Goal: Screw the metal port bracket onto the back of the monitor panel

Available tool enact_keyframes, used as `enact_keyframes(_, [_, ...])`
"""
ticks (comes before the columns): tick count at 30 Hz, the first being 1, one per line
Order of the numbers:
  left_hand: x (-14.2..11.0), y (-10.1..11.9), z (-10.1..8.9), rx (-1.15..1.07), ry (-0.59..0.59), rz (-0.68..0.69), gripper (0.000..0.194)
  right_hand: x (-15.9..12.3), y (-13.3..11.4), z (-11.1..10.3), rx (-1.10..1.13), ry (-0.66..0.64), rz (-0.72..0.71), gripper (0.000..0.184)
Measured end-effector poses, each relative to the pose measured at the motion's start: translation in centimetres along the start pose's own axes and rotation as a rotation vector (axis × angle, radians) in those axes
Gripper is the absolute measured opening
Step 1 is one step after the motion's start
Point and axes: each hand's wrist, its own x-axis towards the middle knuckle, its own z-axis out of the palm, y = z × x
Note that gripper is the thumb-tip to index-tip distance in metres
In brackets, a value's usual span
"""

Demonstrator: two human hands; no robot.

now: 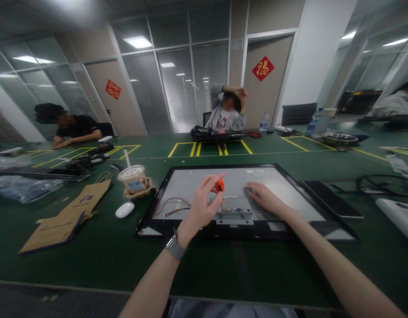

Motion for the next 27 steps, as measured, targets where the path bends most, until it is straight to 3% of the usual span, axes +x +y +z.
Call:
enact_keyframes(3, [0.0, -0.2, -0.3, -0.05, -0.067, -0.043, 0.055, 0.0, 0.0, 0.0, -0.001, 0.004, -0.003, 0.032])
enact_keyframes(10, [0.1, -0.6, -0.7, 0.059, -0.018, -0.002, 0.045, 0.0, 0.3, 0.3, -0.025, 0.004, -0.007, 0.033])
enact_keyframes(18, [0.5, -0.8, -1.6, 0.039, 0.051, -0.028, 0.042, 0.0, 0.0, 0.1, -0.01, 0.001, 0.002, 0.034])
enact_keyframes(24, [0.0, -0.8, 0.9, -0.303, 0.232, -0.205, 0.041, 0.0, -0.1, 0.2, -0.007, 0.01, 0.007, 0.034])
enact_keyframes(27, [-0.6, -0.8, 2.5, -0.397, 0.206, -0.243, 0.038, 0.1, 0.0, 0.2, -0.013, 0.0, -0.007, 0.033])
